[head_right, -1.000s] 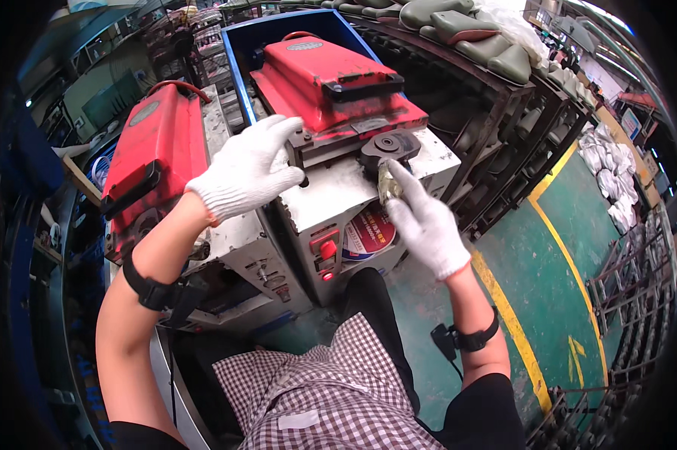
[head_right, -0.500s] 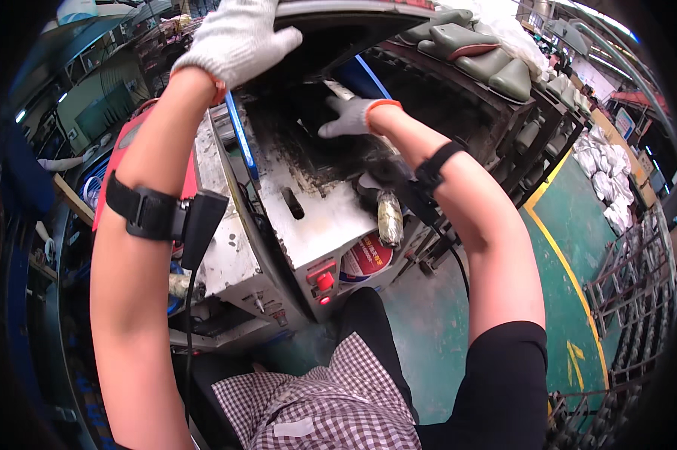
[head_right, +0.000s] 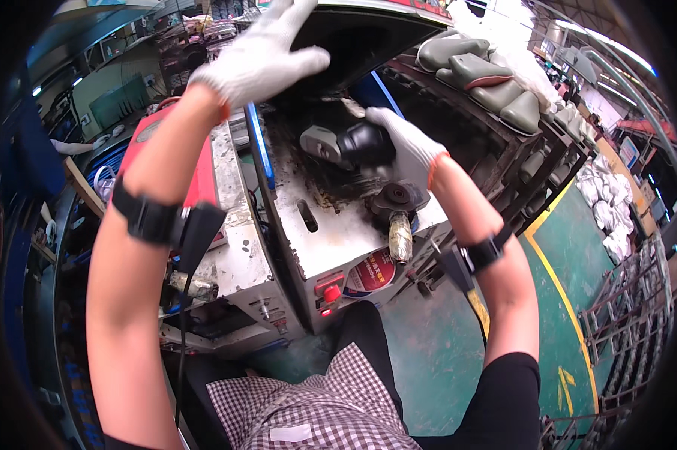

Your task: Operating a pneumatic sole-attaching press machine to bond shoe soles to uppers.

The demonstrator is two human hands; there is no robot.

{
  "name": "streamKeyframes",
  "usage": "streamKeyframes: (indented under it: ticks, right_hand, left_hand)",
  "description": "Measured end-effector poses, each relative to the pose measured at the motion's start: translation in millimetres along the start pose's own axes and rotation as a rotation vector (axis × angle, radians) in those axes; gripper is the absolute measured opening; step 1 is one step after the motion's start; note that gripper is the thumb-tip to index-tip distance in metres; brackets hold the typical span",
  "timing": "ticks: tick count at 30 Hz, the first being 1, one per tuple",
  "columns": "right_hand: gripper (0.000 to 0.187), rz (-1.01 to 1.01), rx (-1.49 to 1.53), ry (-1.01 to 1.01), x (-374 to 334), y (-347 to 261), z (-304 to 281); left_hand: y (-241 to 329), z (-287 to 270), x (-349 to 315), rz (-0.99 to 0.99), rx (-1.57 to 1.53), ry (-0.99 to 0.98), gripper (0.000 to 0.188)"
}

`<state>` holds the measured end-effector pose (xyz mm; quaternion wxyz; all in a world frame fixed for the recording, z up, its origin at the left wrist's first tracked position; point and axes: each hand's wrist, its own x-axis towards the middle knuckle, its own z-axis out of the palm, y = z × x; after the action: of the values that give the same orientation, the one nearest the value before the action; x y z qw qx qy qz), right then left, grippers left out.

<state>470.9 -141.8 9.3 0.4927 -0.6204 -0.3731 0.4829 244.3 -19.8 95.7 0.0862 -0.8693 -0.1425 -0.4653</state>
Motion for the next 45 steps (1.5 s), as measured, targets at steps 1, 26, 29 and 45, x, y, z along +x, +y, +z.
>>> streamKeyframes:
  ticks: [1,26,29,45]
  right_hand:
    - [0.047,0.031,0.024,-0.077,-21.2,1.9,7.0]
    - [0.041,-1.259,-0.909,0.076,-80.4,117.1,334.6]
    - [0.036,-1.287,-0.877,0.139,-74.4,122.4,340.6]
    - [0.034,-1.303,-0.882,0.203,-73.4,125.7,348.8]
  left_hand:
    - [-2.0,-4.7,-9.5,-0.036,-0.079,-0.105,0.087]
    - [16.4,-326.8,-532.3,-1.718,-0.840,1.227,0.036]
    - [-30.8,-365.5,-600.3,-1.826,-0.711,1.243,0.027]
    - [-156.1,-466.5,-737.6,-1.855,0.903,0.071,0.076]
